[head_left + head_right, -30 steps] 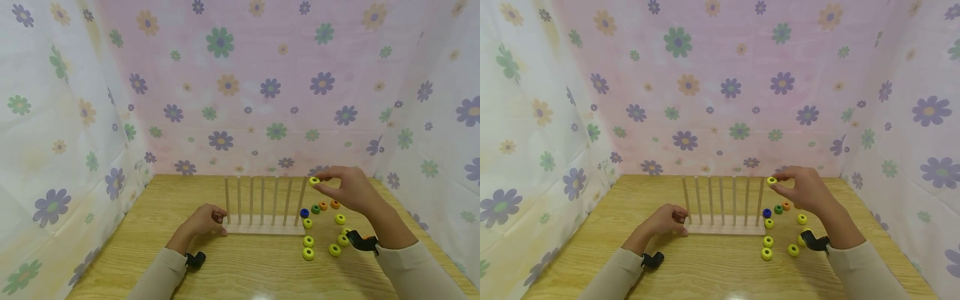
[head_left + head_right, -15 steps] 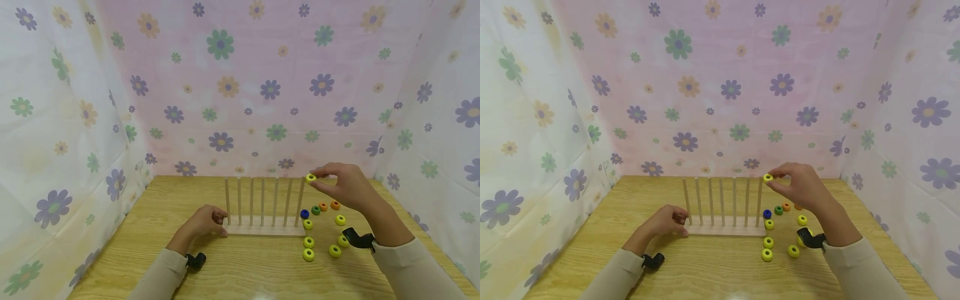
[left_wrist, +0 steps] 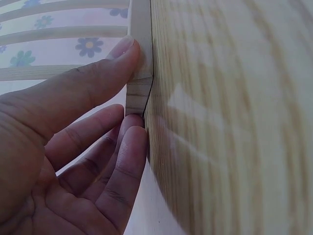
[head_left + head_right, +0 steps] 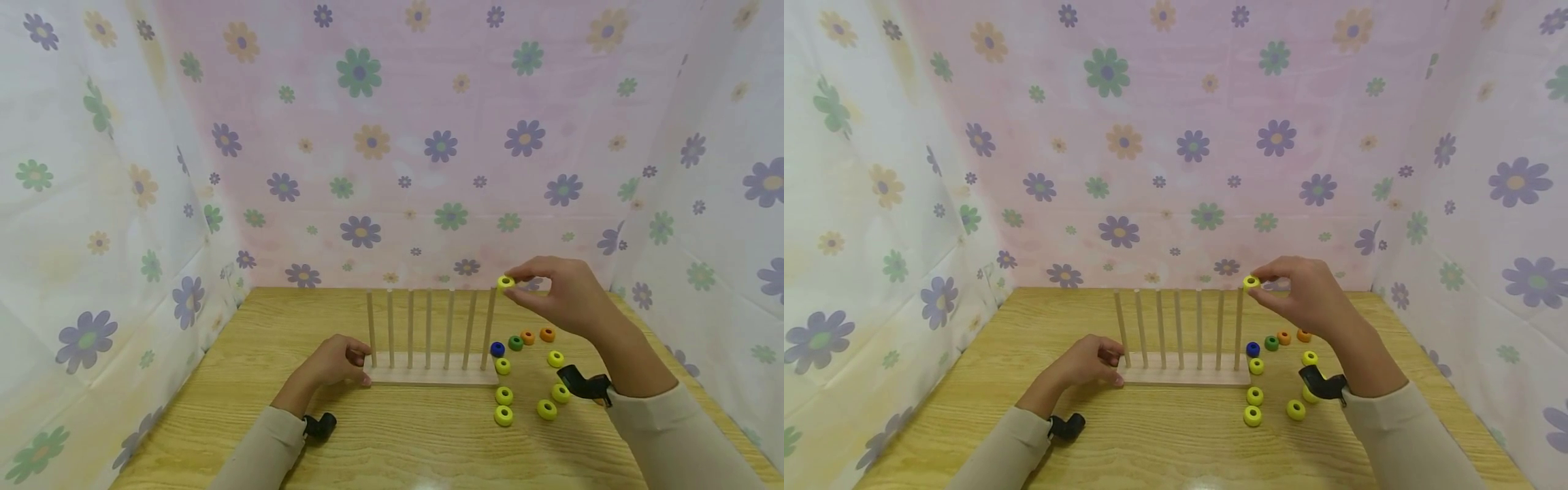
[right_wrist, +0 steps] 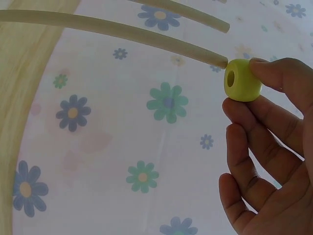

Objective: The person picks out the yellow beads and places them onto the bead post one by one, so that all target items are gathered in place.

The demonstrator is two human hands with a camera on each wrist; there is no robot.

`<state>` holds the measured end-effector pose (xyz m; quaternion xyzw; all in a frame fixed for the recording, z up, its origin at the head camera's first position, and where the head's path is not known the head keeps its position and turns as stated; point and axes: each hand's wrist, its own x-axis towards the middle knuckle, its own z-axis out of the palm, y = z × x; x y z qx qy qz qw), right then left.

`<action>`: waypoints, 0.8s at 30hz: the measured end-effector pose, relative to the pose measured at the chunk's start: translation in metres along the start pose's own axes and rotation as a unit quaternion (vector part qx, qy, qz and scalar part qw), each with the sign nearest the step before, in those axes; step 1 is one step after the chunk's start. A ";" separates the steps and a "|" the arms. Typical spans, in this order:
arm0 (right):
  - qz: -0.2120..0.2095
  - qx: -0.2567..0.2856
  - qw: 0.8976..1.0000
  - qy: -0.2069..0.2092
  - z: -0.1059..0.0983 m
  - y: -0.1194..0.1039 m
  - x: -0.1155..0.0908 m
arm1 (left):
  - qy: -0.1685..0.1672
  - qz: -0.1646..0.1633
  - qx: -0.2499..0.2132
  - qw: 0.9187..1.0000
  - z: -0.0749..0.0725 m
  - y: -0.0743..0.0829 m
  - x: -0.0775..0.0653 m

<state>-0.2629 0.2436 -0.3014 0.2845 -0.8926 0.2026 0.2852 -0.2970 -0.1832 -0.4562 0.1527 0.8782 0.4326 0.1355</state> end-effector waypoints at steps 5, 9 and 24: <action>-0.015 -0.004 1.000 0.006 0.002 -0.002 0.004 | -0.001 0.000 -0.001 1.000 0.000 -0.002 0.000; -0.021 0.003 1.000 0.006 0.005 -0.003 0.009 | -0.001 0.004 0.004 1.000 0.000 -0.003 0.001; -0.045 0.048 0.998 -0.008 0.019 -0.015 0.024 | 0.001 0.001 0.007 1.000 0.001 -0.004 0.003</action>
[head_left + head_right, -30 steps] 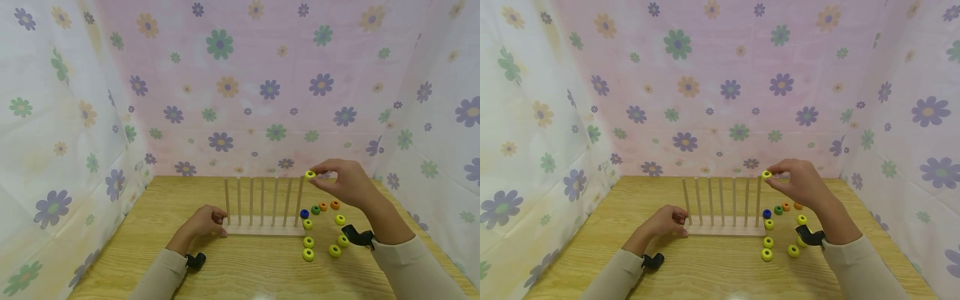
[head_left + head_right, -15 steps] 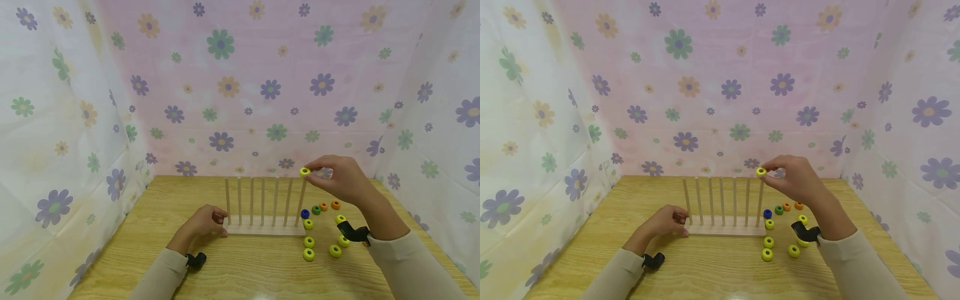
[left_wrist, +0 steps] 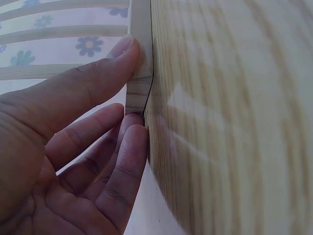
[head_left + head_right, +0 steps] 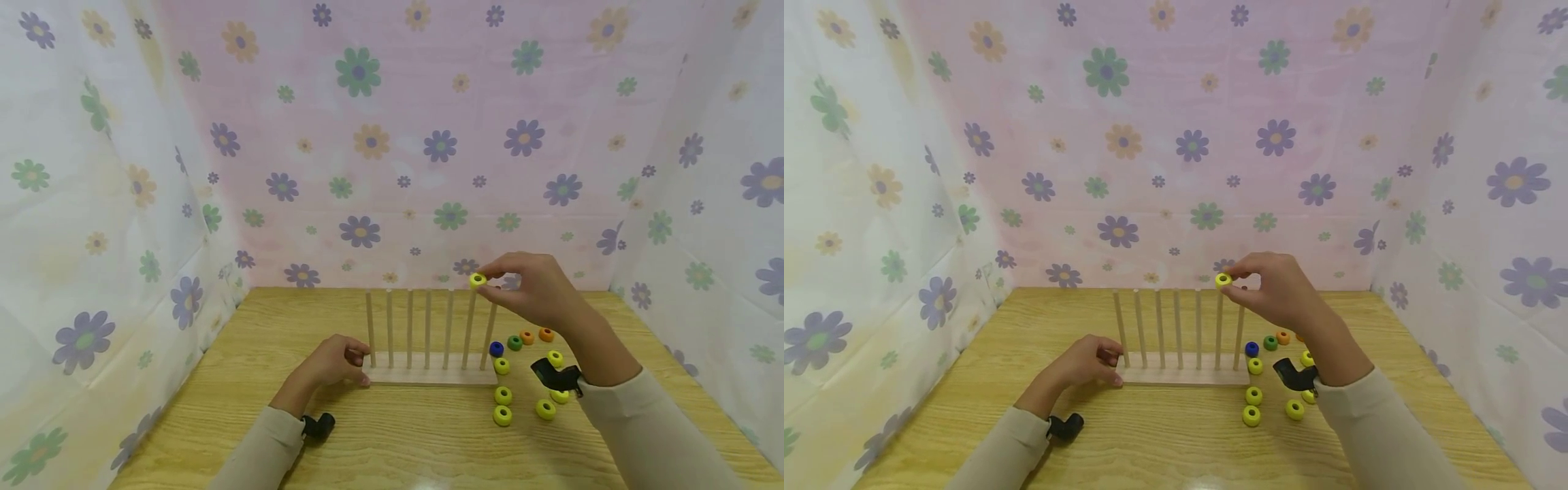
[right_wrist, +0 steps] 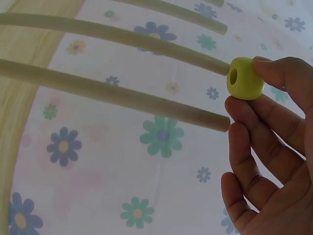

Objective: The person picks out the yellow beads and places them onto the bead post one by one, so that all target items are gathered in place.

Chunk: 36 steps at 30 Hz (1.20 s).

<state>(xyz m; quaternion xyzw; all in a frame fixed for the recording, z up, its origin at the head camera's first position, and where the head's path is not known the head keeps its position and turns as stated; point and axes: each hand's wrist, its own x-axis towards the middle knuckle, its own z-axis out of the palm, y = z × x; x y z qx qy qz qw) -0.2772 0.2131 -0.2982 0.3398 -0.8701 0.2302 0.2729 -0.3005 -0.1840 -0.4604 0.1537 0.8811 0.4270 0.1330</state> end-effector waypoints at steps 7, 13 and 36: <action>-0.004 0.012 1.000 -0.005 0.006 -0.003 0.005 | -0.003 0.000 -0.004 1.000 0.000 -0.001 0.001; -0.010 0.014 1.000 -0.005 0.009 -0.008 0.009 | -0.001 0.001 -0.006 1.000 -0.001 0.001 0.003; -0.031 0.051 0.997 -0.039 0.032 -0.036 0.033 | 0.000 0.001 -0.013 1.000 -0.002 0.003 -0.003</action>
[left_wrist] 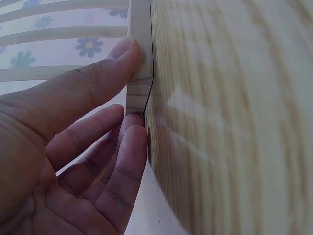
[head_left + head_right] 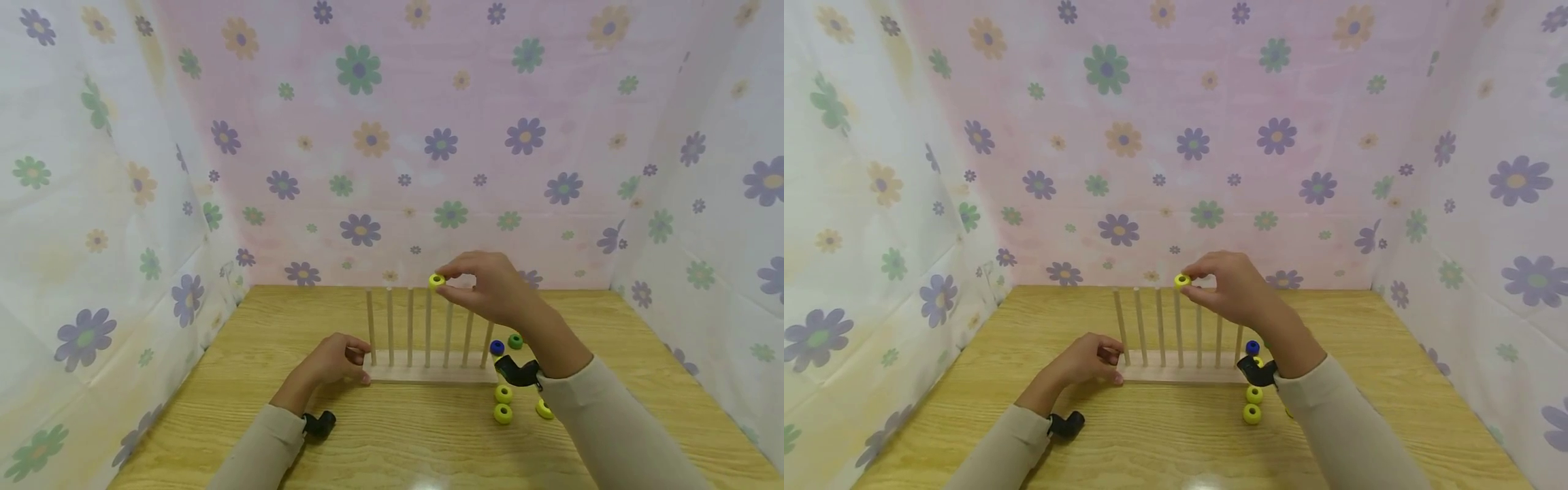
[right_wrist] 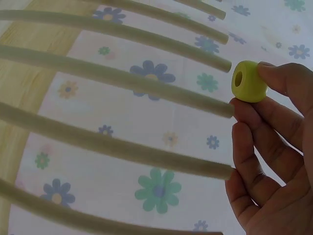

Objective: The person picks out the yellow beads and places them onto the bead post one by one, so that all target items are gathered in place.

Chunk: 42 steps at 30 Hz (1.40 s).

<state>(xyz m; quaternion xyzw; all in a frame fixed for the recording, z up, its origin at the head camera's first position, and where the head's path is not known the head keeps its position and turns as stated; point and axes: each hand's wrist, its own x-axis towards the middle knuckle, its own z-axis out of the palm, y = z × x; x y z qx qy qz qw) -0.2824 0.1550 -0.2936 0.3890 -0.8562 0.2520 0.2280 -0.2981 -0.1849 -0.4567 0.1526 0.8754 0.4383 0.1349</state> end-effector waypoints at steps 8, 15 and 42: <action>-0.019 0.001 1.000 -0.002 0.009 -0.008 0.009 | 0.000 0.000 0.001 1.000 -0.001 0.000 -0.001; -0.038 0.015 0.999 0.000 0.016 -0.012 0.017 | -0.002 0.005 0.007 1.000 0.000 -0.002 0.001; -0.020 0.037 0.999 -0.003 0.048 -0.029 0.037 | 0.000 0.005 0.008 1.000 0.000 -0.002 0.003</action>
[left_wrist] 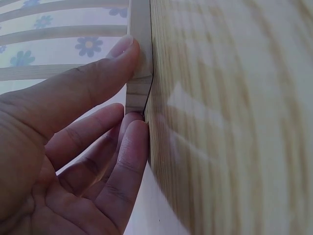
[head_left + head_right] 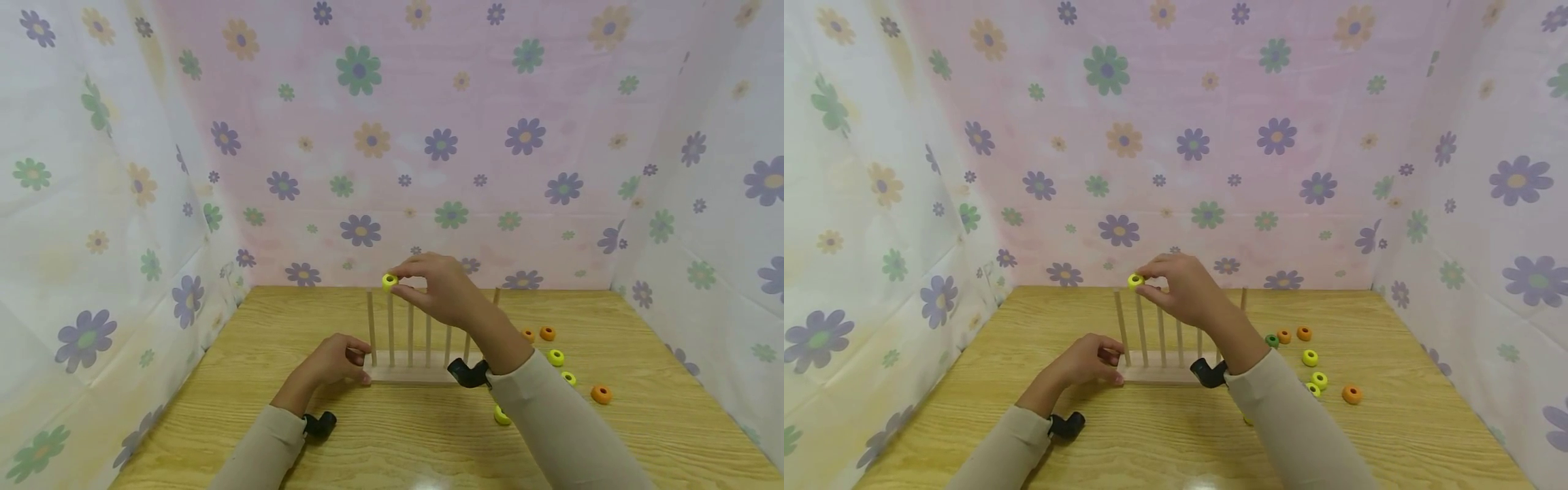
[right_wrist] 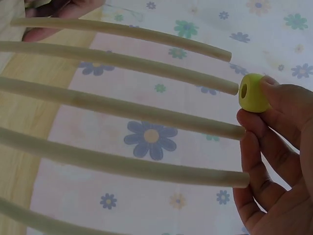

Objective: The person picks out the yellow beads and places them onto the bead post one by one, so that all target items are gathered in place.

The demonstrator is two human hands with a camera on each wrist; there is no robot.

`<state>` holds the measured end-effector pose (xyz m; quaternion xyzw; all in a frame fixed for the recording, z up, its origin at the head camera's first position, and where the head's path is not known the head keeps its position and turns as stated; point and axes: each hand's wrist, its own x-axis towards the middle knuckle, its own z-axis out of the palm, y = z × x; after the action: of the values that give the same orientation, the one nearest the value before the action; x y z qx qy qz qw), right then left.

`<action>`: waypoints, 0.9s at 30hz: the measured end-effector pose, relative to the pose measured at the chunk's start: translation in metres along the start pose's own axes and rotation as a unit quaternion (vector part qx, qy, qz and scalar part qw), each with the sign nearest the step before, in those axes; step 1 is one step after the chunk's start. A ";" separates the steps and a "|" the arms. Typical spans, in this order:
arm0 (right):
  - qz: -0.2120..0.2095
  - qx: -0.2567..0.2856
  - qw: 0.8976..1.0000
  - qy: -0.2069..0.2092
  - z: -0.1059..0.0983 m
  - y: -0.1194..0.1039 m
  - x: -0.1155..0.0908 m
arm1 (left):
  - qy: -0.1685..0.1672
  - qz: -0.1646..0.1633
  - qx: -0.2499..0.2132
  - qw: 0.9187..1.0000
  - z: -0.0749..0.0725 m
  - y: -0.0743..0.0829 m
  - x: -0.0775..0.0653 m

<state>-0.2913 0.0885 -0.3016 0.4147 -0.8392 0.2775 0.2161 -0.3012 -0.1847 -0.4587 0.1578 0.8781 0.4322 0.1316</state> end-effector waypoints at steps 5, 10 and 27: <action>0.000 0.009 1.000 -0.005 0.006 -0.003 0.003 | 0.000 -0.006 0.000 1.000 0.000 0.001 0.000; 0.001 0.017 1.000 0.003 0.013 -0.007 0.005 | -0.001 -0.007 0.001 1.000 0.001 0.001 0.000; 0.001 0.048 0.998 0.027 0.029 -0.008 0.008 | 0.000 -0.004 0.005 1.000 0.000 0.000 0.000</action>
<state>-0.2932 0.0619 -0.3165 0.4160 -0.8193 0.3286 0.2183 -0.3014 -0.1843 -0.4585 0.1548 0.8811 0.4268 0.1324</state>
